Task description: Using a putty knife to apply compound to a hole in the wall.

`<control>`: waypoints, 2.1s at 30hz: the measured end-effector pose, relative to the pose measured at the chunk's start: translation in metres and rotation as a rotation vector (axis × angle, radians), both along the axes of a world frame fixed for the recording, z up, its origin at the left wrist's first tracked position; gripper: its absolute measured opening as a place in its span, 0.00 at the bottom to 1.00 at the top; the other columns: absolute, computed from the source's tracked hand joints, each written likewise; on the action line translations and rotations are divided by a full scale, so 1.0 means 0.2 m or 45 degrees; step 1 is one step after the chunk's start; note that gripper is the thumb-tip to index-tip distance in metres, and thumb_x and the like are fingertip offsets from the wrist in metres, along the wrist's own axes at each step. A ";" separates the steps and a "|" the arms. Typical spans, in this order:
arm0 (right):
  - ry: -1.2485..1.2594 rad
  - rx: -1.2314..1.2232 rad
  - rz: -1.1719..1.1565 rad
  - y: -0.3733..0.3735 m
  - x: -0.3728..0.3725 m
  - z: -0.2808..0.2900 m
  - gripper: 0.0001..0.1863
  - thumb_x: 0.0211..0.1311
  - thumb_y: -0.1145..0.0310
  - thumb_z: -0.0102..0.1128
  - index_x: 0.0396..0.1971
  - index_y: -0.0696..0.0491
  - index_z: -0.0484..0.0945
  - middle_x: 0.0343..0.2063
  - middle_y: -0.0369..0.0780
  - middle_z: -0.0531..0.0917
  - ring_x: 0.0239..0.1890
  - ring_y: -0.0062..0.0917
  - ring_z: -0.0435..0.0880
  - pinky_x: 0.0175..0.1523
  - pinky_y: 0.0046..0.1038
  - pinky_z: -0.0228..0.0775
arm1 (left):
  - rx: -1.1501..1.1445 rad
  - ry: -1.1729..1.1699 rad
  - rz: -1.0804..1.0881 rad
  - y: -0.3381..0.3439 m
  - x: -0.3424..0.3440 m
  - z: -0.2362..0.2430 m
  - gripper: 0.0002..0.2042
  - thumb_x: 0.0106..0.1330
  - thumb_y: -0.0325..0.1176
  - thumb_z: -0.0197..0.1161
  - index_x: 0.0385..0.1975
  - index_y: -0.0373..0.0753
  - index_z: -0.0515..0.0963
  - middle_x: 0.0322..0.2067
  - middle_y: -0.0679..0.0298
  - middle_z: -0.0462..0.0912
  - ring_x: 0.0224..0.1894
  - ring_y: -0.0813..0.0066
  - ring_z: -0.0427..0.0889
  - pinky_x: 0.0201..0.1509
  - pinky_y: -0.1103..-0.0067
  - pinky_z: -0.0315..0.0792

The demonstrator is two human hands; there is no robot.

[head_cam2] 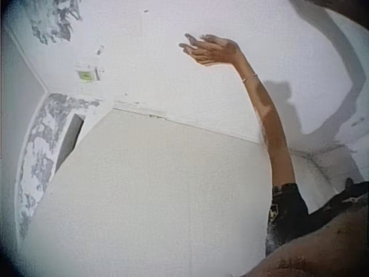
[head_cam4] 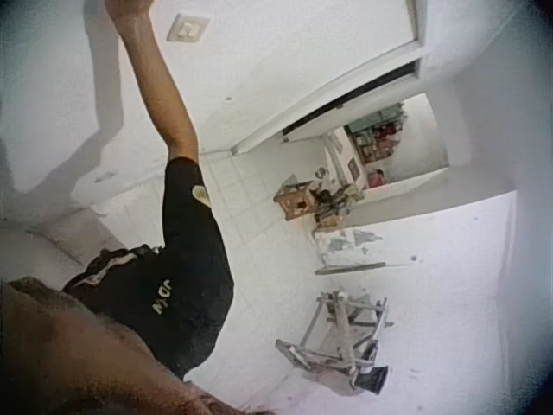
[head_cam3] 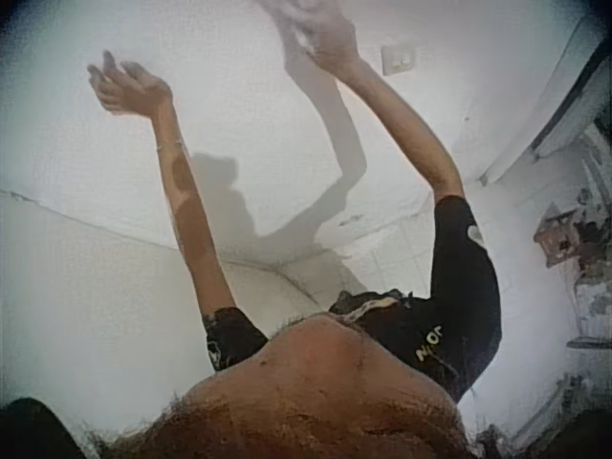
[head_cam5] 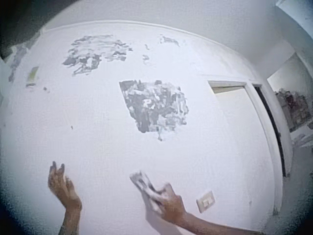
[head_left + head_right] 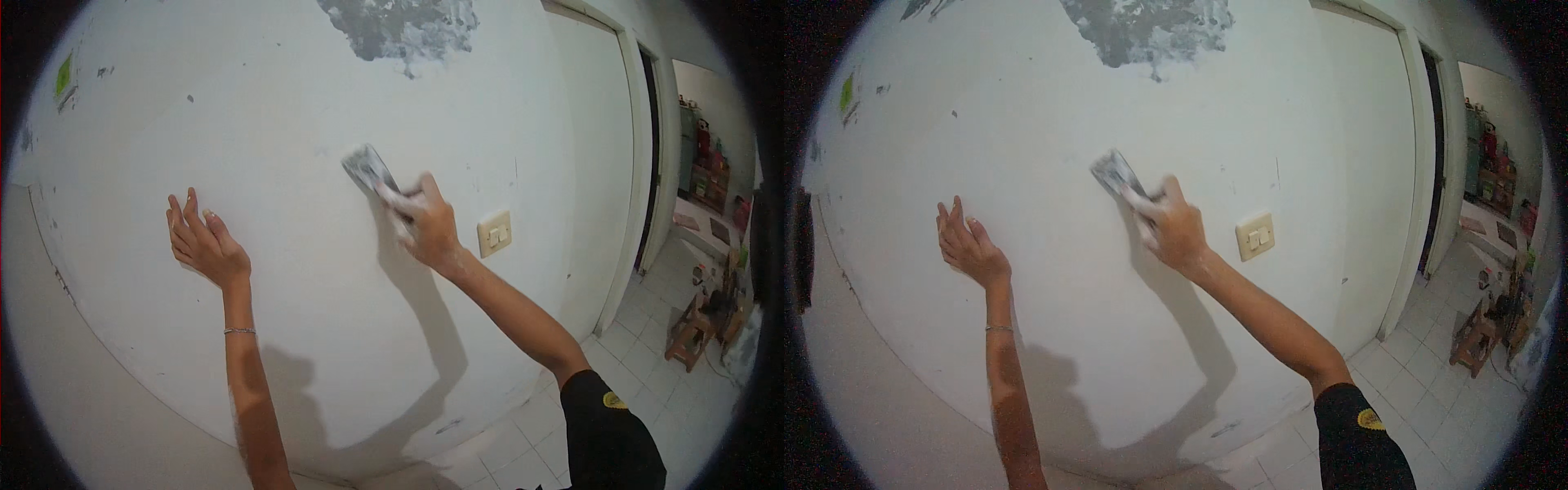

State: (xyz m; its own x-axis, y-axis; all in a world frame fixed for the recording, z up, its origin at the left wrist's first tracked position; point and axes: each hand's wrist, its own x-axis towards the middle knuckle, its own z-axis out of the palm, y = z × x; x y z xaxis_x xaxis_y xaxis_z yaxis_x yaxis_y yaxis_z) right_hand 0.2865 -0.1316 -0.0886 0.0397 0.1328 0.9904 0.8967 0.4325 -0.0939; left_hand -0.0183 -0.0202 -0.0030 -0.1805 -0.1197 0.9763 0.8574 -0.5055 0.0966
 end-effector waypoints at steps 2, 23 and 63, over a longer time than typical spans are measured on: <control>0.053 -0.002 0.014 0.05 -0.05 0.12 0.30 0.55 0.74 0.67 0.60 0.41 0.83 0.33 0.43 0.76 0.28 0.33 0.78 0.33 0.34 0.76 | 0.042 0.011 0.032 0.01 -0.01 0.00 0.24 0.81 0.48 0.38 0.70 0.52 0.69 0.74 0.61 0.64 0.77 0.58 0.57 0.78 0.54 0.43; 0.089 -0.051 -0.117 0.00 -0.11 -0.20 0.32 0.47 0.81 0.66 0.57 0.46 0.86 0.27 0.40 0.76 0.33 0.31 0.75 0.36 0.29 0.73 | 0.047 0.022 0.029 0.01 -0.02 0.00 0.23 0.81 0.46 0.41 0.69 0.51 0.71 0.74 0.61 0.64 0.76 0.60 0.57 0.77 0.56 0.45; -0.098 -0.288 0.027 -0.01 -0.47 -0.28 0.28 0.51 0.84 0.63 0.56 0.52 0.86 0.22 0.40 0.79 0.34 0.29 0.71 0.34 0.28 0.71 | 0.050 -0.016 -0.168 0.00 -0.02 0.00 0.22 0.76 0.44 0.45 0.65 0.46 0.75 0.73 0.55 0.64 0.76 0.53 0.56 0.76 0.50 0.44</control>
